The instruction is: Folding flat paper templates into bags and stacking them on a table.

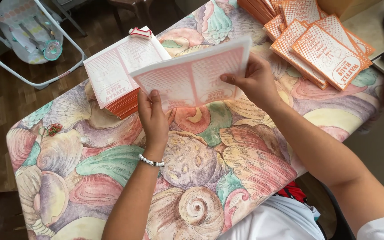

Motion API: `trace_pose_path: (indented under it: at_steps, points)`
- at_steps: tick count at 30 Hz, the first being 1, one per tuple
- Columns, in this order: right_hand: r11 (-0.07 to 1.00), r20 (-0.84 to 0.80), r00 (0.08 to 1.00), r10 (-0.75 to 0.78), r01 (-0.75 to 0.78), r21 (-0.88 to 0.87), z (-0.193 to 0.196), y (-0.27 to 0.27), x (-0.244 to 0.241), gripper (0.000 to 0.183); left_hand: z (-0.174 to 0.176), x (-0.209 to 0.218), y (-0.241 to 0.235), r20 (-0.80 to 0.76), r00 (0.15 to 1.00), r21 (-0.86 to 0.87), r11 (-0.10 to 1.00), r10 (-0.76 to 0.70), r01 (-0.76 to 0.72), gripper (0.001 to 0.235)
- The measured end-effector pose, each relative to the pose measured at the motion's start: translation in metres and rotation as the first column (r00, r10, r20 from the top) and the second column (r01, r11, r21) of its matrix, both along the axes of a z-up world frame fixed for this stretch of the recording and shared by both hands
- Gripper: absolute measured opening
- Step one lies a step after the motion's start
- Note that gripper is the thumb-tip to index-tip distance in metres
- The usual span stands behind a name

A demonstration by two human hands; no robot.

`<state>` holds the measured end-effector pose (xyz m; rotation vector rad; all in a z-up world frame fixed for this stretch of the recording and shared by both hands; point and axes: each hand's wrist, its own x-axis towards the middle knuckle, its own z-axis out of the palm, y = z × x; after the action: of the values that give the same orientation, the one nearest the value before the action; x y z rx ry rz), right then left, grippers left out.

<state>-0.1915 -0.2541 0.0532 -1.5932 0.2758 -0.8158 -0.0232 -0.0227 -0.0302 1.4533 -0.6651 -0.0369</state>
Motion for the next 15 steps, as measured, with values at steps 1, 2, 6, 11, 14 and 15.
trace_pose_path:
  at_steps: [1, 2, 6, 11, 14, 15]
  points:
    - [1.0, 0.026, 0.999, 0.022, -0.022, 0.007, -0.002, -0.002, 0.002, 0.039, -0.002, 0.0, 0.001, 0.017, 0.999, 0.001, 1.0, 0.03, -0.03, 0.02]
    - [0.999, 0.051, 0.998, 0.045, -0.046, 0.013, -0.003, -0.004, 0.004, 0.038, -0.004, 0.0, 0.001, 0.033, 0.998, 0.001, 0.998, 0.061, -0.061, 0.019]
    - [0.999, 0.056, 0.997, 0.05, -0.049, -0.016, 0.0, -0.001, 0.002, 0.042, 0.0, -0.005, -0.002, -0.031, 0.999, -0.053, 0.999, -0.013, 0.011, 0.025]
    - [0.997, 0.082, 0.994, 0.073, -0.071, -0.025, 0.01, 0.007, -0.002, 0.034, 0.012, -0.02, -0.005, -0.036, 0.986, -0.047, 0.985, 0.165, -0.166, 0.018]
    - [0.996, 0.057, 0.995, 0.078, -0.075, -0.049, 0.012, 0.012, -0.004, 0.034, 0.024, -0.033, -0.01, -0.073, 0.981, -0.062, 0.981, 0.177, -0.182, 0.024]
    - [0.996, 0.056, 0.995, 0.084, -0.081, -0.049, 0.005, 0.01, -0.003, 0.034, 0.024, -0.034, -0.01, -0.074, 0.98, -0.061, 0.98, 0.184, -0.188, 0.024]
